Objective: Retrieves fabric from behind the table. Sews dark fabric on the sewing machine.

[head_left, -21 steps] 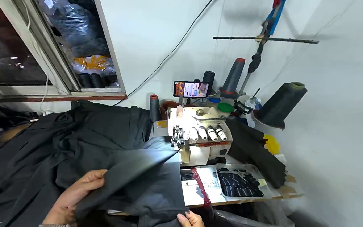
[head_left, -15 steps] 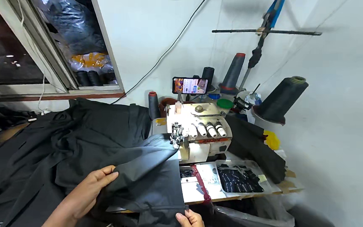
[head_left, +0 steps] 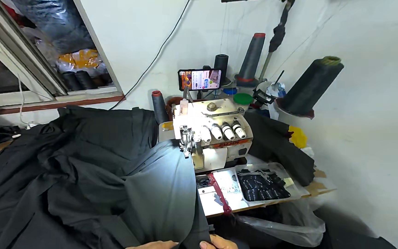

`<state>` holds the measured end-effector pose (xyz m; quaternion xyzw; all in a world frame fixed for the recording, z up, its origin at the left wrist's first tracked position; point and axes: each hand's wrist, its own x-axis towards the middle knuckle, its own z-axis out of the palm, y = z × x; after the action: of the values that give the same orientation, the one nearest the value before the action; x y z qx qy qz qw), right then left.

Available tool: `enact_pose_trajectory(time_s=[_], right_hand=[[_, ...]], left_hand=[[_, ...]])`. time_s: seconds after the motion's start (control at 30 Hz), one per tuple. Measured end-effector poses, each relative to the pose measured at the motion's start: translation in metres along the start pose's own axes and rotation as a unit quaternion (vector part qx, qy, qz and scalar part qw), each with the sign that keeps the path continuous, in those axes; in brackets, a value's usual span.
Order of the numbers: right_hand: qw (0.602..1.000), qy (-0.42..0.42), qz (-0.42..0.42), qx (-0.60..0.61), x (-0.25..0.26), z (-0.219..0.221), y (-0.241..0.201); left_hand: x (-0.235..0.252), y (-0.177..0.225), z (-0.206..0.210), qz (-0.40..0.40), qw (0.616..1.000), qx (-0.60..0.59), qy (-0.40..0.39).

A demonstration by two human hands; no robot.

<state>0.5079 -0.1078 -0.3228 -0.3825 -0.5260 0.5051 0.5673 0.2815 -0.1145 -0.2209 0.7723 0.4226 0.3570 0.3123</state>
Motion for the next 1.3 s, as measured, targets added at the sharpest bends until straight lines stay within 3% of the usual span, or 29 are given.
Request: enact_pose_trajectory(time_s=[0.2,0.6,0.83,0.9,1.07,1.13,1.3], right_hand=[[1.000,0.008,0.008,0.022,0.025,0.013,-0.010],[0.998,0.048,0.009,0.044,0.076,0.029,-0.013],[0.995,0.082,-0.023,0.049,0.113,0.036,-0.008],[0.994,0.056,-0.021,0.094,0.114,0.035,-0.004],[0.959,-0.202,0.026,0.197,0.076,0.017,-0.008],[0.941,-0.261,0.035,0.213,0.076,0.013,-0.002],[0.955,-0.123,0.089,0.256,0.120,0.023,-0.007]], left_hand=[[0.036,0.010,-0.001,-0.017,0.987,0.158,0.011],[0.125,-0.018,0.014,0.058,0.914,0.372,0.153],[0.156,-0.030,0.022,0.041,0.914,0.358,0.187],[0.153,-0.032,0.020,0.020,0.920,0.350,0.176],[0.116,-0.043,-0.005,0.005,0.935,0.330,0.128],[0.108,-0.050,-0.012,0.000,0.949,0.288,0.131],[0.111,-0.059,-0.014,-0.026,0.968,0.191,0.159]])
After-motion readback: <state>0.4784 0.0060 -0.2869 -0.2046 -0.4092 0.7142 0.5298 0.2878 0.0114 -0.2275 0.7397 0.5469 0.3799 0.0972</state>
